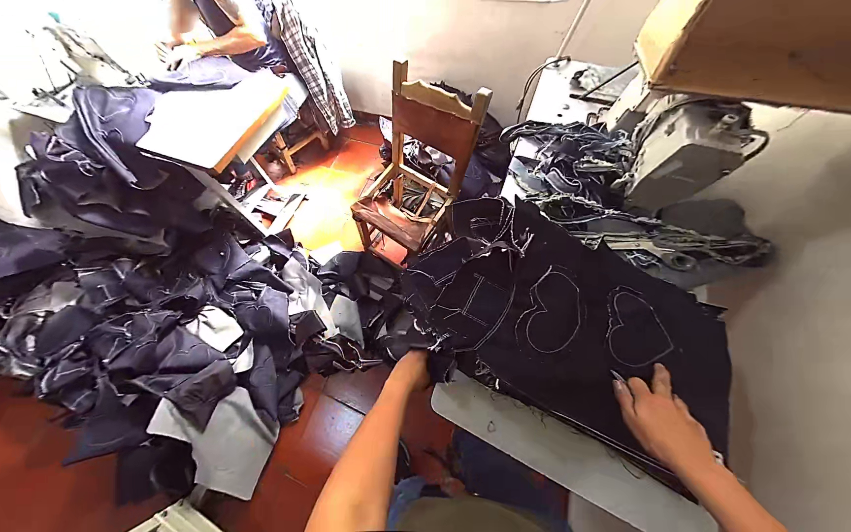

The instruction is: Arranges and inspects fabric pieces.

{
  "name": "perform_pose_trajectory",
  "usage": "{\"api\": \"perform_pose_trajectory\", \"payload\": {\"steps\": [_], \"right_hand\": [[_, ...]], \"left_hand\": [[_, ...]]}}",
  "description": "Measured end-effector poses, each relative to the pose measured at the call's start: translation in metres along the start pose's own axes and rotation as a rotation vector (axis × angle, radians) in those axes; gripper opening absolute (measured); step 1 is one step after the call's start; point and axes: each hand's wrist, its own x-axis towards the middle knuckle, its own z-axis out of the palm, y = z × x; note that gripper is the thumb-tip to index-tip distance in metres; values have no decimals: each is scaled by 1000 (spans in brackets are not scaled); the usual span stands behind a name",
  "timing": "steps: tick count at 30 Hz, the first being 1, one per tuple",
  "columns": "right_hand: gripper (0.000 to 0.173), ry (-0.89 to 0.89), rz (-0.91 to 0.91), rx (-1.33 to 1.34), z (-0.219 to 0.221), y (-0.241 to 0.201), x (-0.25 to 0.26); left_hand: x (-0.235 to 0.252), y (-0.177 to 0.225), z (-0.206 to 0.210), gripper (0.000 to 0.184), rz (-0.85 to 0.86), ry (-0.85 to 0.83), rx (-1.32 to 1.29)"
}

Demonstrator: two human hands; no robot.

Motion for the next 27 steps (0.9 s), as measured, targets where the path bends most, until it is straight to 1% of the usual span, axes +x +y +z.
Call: {"api": "perform_pose_trajectory", "payload": {"steps": [1, 3, 5, 7, 8, 10, 11, 13, 15, 17, 18, 19, 20, 21, 22, 23, 25, 27], "right_hand": [[51, -42, 16, -10, -4, 2, 3], [46, -109, 43, 12, -25, 3, 5], [40, -157, 28, 56, -67, -16, -12], [30, -152, -95, 122, -100, -54, -46], [28, -151, -151, 130, -110, -82, -67], [32, -181, -214, 59, -118, -146, -104], [34, -192, -236, 3, -117, -175, -115], [31, -180, -281, -130, -107, -219, -121], [29, -147, -325, -224, -94, -244, -114], [40, -103, -364, -203, -93, -249, -108], [48, -57, -380, -149, -97, -245, -109], [53, 8, -400, -68, -101, -237, -112], [53, 95, -450, 36, -103, -222, -116], [52, 183, -537, 163, -101, -203, -117], [51, 203, -633, 308, -95, -184, -118], [50, 141, -714, 460, -86, -168, -122], [49, -73, -779, 723, -62, -153, -146], [67, -239, -813, 911, -38, -163, -170]], "left_hand": [[-5, -2, 0, 44, -8, -24, 30], [-26, -10, -5, 45, 7, 3, 43], [-56, -22, -9, 45, 91, 82, 74], [-90, -36, -7, 42, 232, 185, 77], [-105, -44, -3, 40, 310, 250, 60], [-130, -55, 3, 34, 433, 378, 13], [-138, -57, 2, 31, 469, 416, 11], [-154, -53, -3, 28, 470, 423, 38], [-167, -50, -10, 30, 426, 400, 69], [-175, -48, -15, 34, 377, 365, 61], [-181, -47, -18, 36, 341, 348, 21], [-190, -46, -21, 39, 312, 373, -74], [-202, -43, -23, 40, 299, 452, -228], [-220, -35, -30, 43, 304, 549, -423], [-240, -22, -42, 46, 324, 635, -633], [-263, -5, -59, 50, 371, 702, -841], [-312, 40, -101, 57, 467, 797, -1146], [-350, 88, -140, 49, 545, 884, -1284]]}}
